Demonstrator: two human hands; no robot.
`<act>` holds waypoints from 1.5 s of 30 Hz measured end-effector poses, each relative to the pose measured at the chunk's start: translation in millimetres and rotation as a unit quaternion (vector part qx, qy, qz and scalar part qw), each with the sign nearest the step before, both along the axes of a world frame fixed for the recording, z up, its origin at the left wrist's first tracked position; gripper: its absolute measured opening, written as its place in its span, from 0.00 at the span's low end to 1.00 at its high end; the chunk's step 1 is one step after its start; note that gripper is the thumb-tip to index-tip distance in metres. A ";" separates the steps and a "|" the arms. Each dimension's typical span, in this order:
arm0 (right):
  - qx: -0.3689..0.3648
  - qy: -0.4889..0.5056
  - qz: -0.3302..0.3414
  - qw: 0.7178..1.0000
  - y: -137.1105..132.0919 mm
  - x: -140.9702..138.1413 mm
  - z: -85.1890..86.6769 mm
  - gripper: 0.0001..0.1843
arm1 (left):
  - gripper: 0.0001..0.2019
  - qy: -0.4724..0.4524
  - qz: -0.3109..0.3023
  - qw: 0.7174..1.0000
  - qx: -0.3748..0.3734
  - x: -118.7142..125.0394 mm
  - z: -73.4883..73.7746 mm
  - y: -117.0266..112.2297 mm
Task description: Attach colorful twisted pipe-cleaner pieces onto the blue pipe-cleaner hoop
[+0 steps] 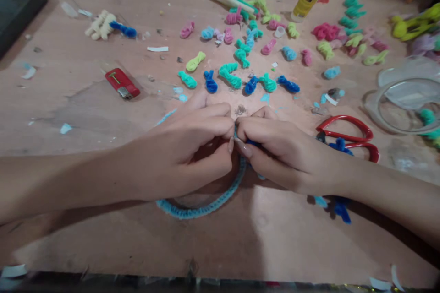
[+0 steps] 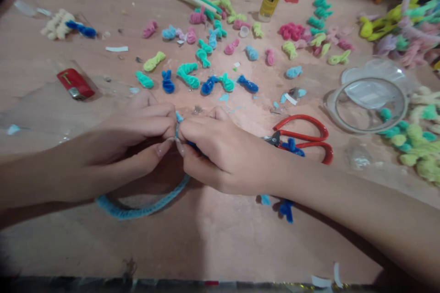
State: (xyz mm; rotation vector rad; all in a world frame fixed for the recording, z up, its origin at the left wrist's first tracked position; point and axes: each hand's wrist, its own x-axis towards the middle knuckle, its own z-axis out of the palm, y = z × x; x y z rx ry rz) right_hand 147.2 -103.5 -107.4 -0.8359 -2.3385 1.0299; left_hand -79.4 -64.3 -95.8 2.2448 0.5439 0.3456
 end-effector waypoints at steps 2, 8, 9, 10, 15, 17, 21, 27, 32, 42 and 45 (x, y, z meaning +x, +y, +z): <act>-0.003 -0.005 -0.002 1.000 0.0 0.1 -0.2 0.14 | 0.15 0.006 -0.007 1.000 0.025 0.4 -1.0 -0.5; 0.011 -0.019 -0.007 1.000 -1.4 0.1 0.8 0.15 | 0.13 -0.025 0.031 0.993 0.109 0.6 -11.5 -6.4; 0.015 -0.023 -0.009 1.000 -1.7 0.0 0.9 0.15 | 0.13 -0.027 0.031 0.993 0.113 0.5 -12.5 -7.1; 0.021 -0.025 -0.012 0.999 -2.1 -0.1 0.8 0.15 | 0.13 -0.025 0.027 0.993 0.114 0.4 -12.9 -7.6; 0.033 -0.029 -0.024 0.999 -3.4 0.8 -1.3 0.14 | 0.13 -0.021 0.023 0.993 0.118 0.7 -10.3 -7.1; 0.032 -0.022 -0.021 0.999 -3.4 1.4 -2.3 0.14 | 0.13 -0.020 0.024 0.993 0.115 0.7 -9.6 -6.0; 0.029 -0.007 -0.024 0.999 -3.1 0.7 -3.0 0.15 | 0.14 -0.022 0.033 0.994 0.100 0.6 -9.3 -3.2; 0.005 0.004 -0.026 1.000 -2.1 -0.7 -1.2 0.17 | 0.14 0.001 0.041 0.997 0.066 1.9 -5.1 -0.2; -0.005 0.012 -0.022 1.000 -2.3 1.5 -0.8 0.16 | 0.13 -0.004 0.037 0.999 0.019 2.6 -1.3 1.1; 0.002 -0.006 -0.020 1.000 -1.3 1.2 0.1 0.16 | 0.14 -0.001 0.031 0.999 0.038 1.6 -4.4 -0.5; 0.007 -0.013 -0.025 1.000 -1.4 1.7 0.2 0.16 | 0.14 0.011 0.032 0.998 0.061 0.8 -2.8 -0.8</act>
